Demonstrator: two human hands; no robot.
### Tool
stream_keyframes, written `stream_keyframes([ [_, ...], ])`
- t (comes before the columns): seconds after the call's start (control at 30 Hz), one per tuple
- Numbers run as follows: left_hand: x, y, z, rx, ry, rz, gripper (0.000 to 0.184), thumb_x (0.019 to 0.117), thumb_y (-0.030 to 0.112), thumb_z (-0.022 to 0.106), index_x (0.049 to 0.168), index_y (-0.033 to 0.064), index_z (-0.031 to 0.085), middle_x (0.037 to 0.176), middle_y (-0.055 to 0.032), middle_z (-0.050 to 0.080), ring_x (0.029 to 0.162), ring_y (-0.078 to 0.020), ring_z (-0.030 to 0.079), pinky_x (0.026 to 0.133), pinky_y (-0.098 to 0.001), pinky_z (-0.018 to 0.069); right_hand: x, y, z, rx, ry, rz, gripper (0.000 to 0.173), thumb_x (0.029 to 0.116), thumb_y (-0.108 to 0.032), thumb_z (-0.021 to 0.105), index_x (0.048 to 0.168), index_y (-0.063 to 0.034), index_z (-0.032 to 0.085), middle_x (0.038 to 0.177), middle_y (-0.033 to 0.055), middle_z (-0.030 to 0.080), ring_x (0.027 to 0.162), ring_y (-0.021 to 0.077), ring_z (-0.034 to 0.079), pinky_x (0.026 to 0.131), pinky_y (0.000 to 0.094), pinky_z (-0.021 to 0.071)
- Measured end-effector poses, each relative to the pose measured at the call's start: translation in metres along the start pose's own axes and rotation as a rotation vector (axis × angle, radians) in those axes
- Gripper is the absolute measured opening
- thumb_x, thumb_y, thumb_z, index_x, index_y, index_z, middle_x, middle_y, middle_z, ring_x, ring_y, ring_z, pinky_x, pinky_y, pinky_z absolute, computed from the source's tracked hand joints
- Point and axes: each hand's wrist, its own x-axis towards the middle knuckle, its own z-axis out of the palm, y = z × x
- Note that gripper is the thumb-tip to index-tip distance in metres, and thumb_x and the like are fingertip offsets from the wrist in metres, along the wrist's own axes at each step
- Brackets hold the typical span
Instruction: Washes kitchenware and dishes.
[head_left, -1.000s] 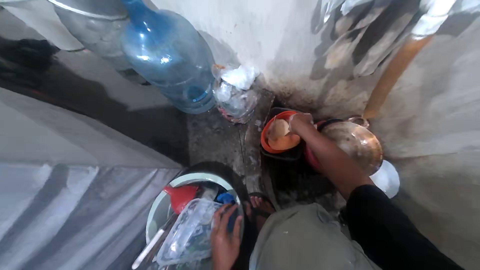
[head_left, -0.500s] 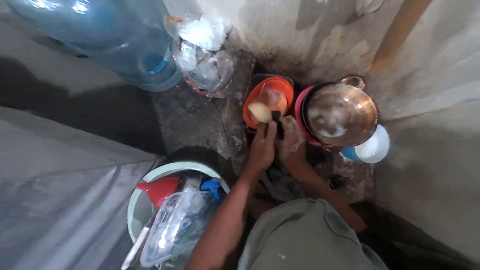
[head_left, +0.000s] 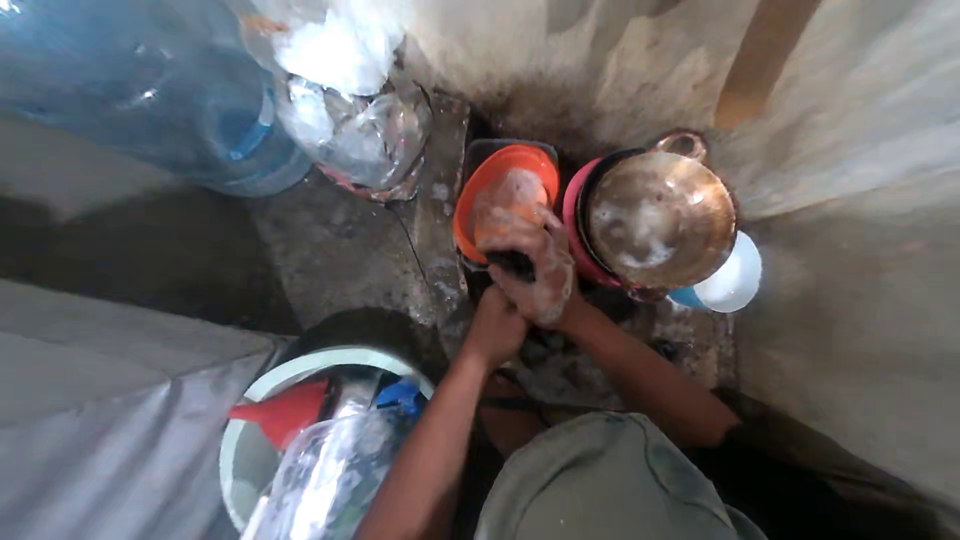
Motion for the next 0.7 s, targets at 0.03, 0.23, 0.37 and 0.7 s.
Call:
stream_keyframes([
  [0.03, -0.002, 0.002, -0.003, 0.041, 0.003, -0.028, 0.014, 0.0973, 0.006, 0.064, 0.111, 0.0066, 0.063, 0.083, -0.0034, 0.064, 0.068, -0.0098, 0.061, 0.062, -0.0298, 0.0543, -0.002, 0.011, -0.001, -0.023, -0.050, -0.136, 0.021, 0.0929, -0.019, 0.070, 0.111, -0.0104, 0.076, 0.119, 0.0070, 0.076, 0.130, 0.0275, 0.061, 0.120, 0.0550, 0.0357],
  [0.23, -0.002, 0.014, -0.011, 0.295, -0.049, 0.031, 0.025, 0.1042, 0.016, 0.060, 0.126, 0.0040, 0.063, 0.091, -0.0122, 0.068, 0.070, -0.0196, 0.064, 0.067, -0.0405, 0.0577, 0.041, 0.006, -0.025, -0.083, -0.118, 0.192, 0.031, 0.0989, -0.029, 0.066, 0.091, -0.0004, 0.074, 0.084, 0.0116, 0.074, 0.080, 0.0186, 0.072, 0.075, 0.0381, 0.0602],
  [0.37, -0.009, 0.016, -0.003, 0.266, -0.035, 0.147, 0.029, 0.1009, 0.021, 0.066, 0.124, 0.0037, 0.065, 0.093, -0.0100, 0.071, 0.077, -0.0170, 0.068, 0.073, -0.0399, 0.0593, 0.067, 0.010, -0.047, 0.634, -0.281, 0.977, 0.021, 0.1011, -0.028, 0.062, 0.091, -0.0102, 0.068, 0.076, -0.0024, 0.064, 0.068, 0.0051, 0.061, 0.065, 0.0248, 0.0539],
  [0.7, -0.005, 0.022, 0.021, 0.006, 0.203, 0.114, 0.062, 0.1079, 0.059, 0.027, 0.141, 0.0111, 0.050, 0.120, -0.0113, 0.064, 0.103, -0.0188, 0.066, 0.087, -0.0423, 0.0572, 0.004, -0.069, 0.002, 0.432, 0.427, 1.226, 0.060, 0.1030, -0.064, 0.042, 0.133, -0.0143, 0.059, 0.111, 0.0029, 0.069, 0.099, 0.0103, 0.066, 0.086, 0.0358, 0.0573],
])
